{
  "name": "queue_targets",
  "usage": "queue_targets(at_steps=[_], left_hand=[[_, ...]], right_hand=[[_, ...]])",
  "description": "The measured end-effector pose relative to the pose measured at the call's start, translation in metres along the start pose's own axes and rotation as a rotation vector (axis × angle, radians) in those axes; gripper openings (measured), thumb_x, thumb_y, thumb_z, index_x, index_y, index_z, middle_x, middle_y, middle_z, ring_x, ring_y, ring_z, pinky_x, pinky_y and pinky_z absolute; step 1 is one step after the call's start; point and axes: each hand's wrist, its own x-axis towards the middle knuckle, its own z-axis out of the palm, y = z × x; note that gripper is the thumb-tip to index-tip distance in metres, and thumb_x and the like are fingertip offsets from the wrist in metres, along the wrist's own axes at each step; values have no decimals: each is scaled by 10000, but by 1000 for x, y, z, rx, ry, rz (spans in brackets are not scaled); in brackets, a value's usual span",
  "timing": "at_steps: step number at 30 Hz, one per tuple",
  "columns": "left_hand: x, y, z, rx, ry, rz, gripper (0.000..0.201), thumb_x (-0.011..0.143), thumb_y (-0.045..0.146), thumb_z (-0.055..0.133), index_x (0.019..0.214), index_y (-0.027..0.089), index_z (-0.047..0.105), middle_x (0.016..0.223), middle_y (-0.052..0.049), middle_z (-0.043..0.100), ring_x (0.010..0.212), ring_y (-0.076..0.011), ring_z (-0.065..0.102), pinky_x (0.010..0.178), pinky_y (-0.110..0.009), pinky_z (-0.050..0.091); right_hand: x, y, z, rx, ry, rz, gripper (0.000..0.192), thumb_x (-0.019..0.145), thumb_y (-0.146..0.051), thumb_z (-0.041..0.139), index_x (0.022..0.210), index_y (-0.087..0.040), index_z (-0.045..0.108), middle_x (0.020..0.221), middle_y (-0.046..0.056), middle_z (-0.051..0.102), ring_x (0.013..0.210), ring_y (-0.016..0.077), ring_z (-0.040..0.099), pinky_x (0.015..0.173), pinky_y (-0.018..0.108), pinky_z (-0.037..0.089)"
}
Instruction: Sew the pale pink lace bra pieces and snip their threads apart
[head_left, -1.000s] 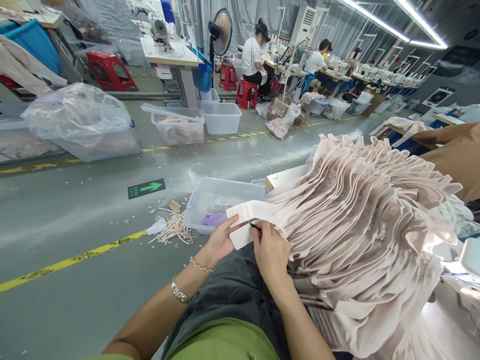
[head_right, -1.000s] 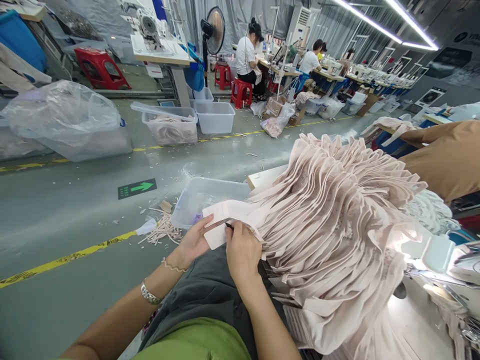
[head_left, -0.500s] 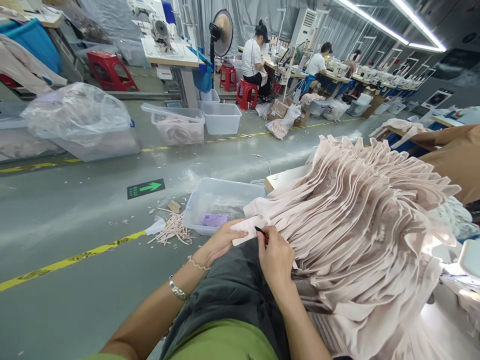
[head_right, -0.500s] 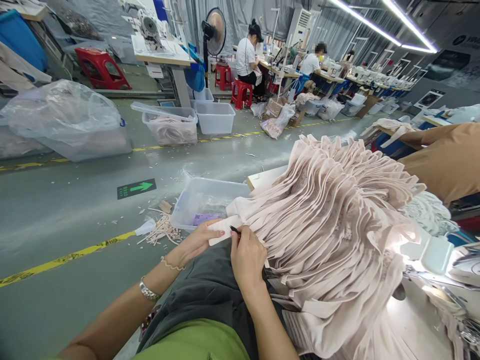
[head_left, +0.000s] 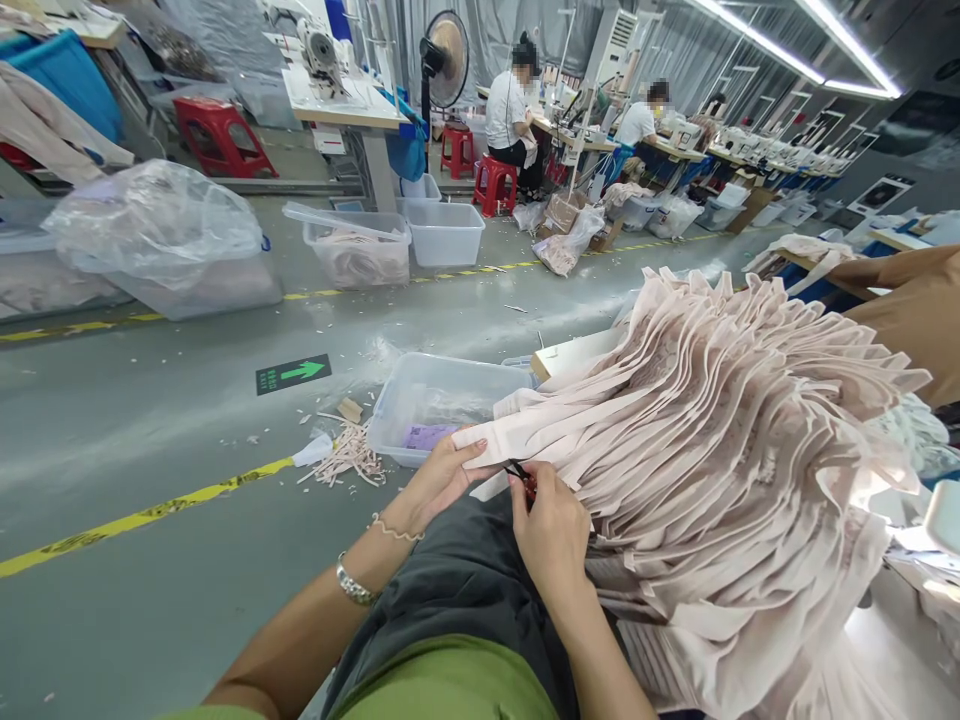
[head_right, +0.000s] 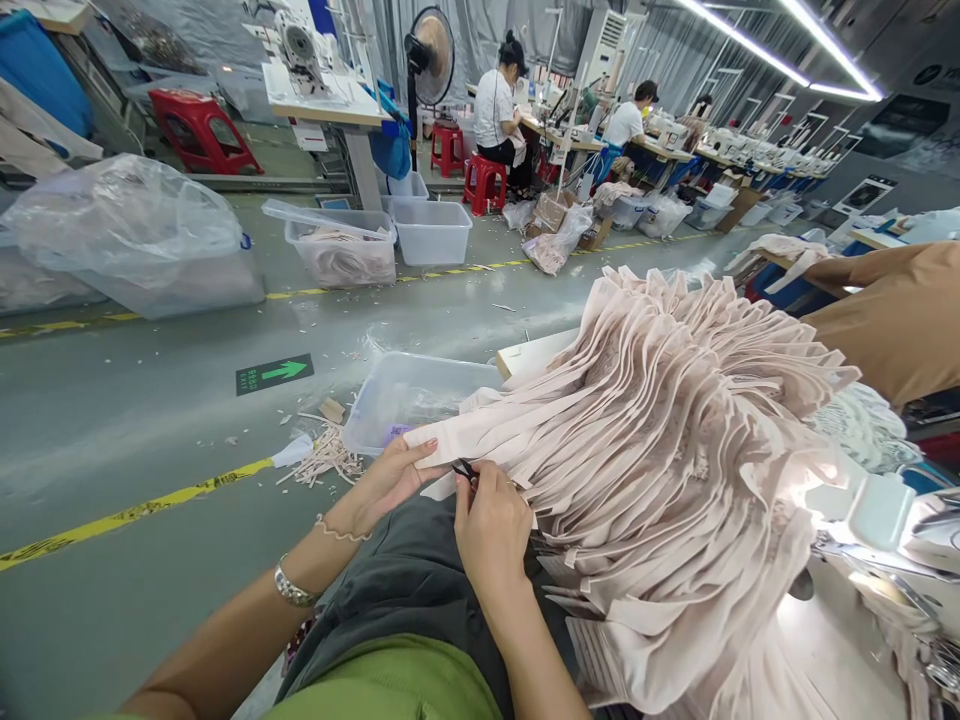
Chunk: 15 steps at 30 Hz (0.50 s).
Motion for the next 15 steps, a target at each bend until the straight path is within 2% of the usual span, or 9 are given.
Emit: queue_targets(at_steps=[4, 9, 12, 15], left_hand=[[-4, 2, 8, -106, -66, -7, 423, 801, 134, 706, 1217, 104, 635, 1108, -136, 724, 1161, -312, 625, 1044, -431, 462], [-4, 2, 13, -168, -61, -45, 370, 851, 111, 629, 1222, 114, 626, 1117, -110, 722, 1157, -263, 629, 1053, -373, 451], [-4, -3, 9, -182, -58, -127, 256, 862, 157, 641, 1114, 118, 662, 1089, -120, 716, 1060, -247, 657, 947, -358, 503], [-6, -21, 0, -118, -60, -212, 220, 821, 302, 724, 993, 172, 679, 960, -72, 714, 871, -198, 666, 784, -325, 530]], right_hand=[[1, -3, -2, -43, -22, -3, 223, 995, -320, 405, 947, -184, 575, 740, 35, 699, 656, 165, 662, 545, 261, 345], [2, -4, 1, -136, -52, -26, 157, 975, -281, 462, 916, -193, 579, 724, 19, 695, 615, 159, 655, 531, 268, 320], [6, -2, 6, -212, -88, -35, 140, 963, -250, 489, 876, -198, 585, 674, 15, 685, 590, 161, 653, 512, 274, 283], [11, 0, 10, -222, -118, -14, 116, 954, -249, 513, 882, -195, 586, 678, 24, 694, 606, 164, 661, 505, 271, 263]])
